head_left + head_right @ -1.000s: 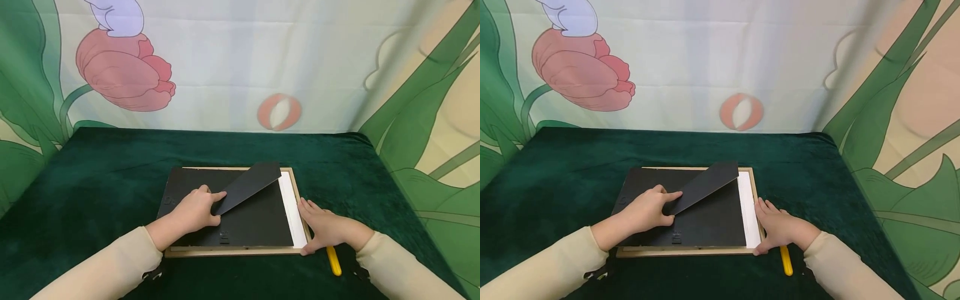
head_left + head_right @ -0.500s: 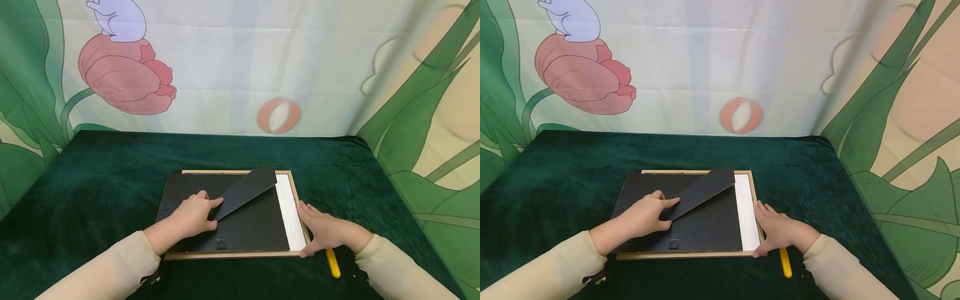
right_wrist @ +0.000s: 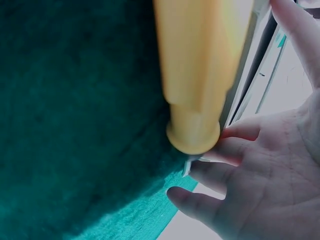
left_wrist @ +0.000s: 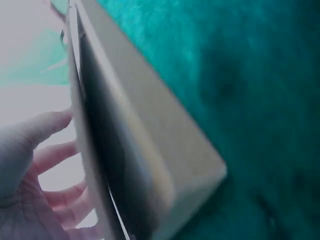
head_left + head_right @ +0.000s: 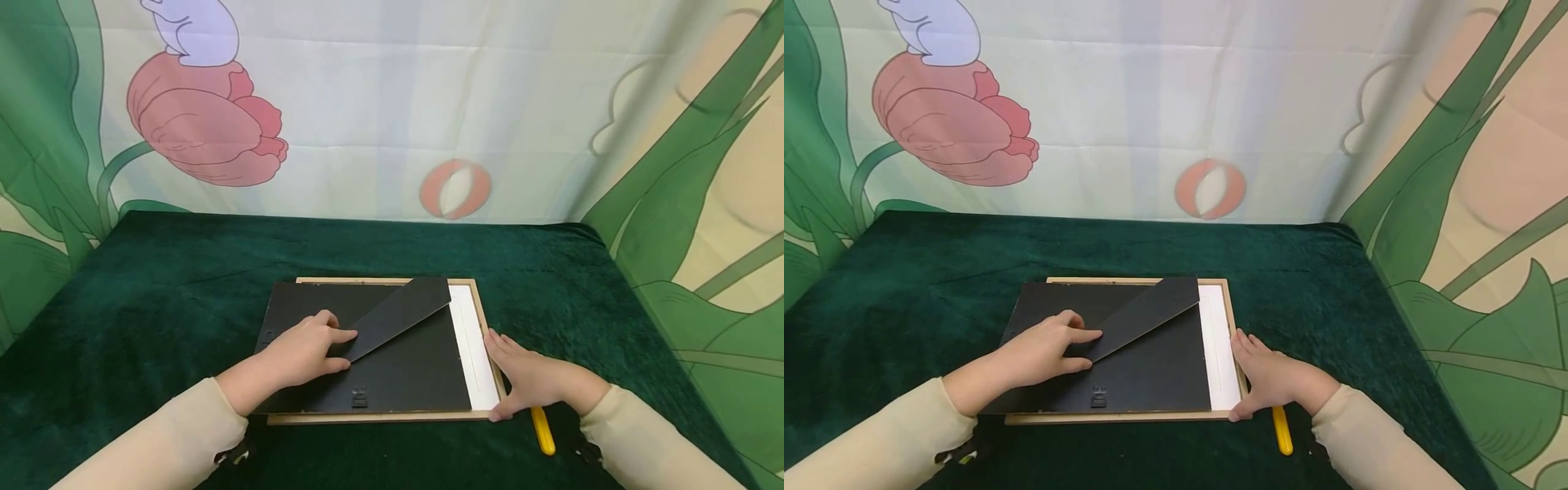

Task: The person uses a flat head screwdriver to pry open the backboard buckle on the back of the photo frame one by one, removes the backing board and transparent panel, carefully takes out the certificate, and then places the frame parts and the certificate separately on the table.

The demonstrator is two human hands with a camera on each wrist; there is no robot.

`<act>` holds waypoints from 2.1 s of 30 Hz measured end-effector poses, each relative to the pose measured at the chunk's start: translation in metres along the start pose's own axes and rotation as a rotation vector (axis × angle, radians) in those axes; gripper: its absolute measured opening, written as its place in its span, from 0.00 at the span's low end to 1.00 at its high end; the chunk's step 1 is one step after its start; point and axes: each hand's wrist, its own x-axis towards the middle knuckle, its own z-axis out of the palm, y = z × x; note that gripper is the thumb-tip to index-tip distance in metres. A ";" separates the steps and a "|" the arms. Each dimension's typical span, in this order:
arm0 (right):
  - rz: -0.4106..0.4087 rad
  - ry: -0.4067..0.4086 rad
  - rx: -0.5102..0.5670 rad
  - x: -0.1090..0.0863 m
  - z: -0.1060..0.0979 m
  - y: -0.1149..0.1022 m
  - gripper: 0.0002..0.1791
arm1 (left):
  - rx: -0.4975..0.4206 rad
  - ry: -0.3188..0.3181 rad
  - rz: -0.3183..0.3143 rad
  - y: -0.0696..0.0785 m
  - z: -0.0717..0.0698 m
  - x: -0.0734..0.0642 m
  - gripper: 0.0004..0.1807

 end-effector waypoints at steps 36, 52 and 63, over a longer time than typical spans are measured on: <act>-0.042 0.010 0.078 0.003 0.005 -0.002 0.66 | -1.418 -0.229 -0.251 -0.140 -0.010 -0.043 0.12; -0.026 -0.007 0.076 0.005 0.003 -0.006 0.66 | -1.529 -0.185 -0.170 -0.126 -0.012 -0.074 0.11; -0.001 -0.005 0.080 0.008 0.004 -0.003 0.67 | -1.614 -0.123 -0.038 -0.121 -0.010 -0.102 0.11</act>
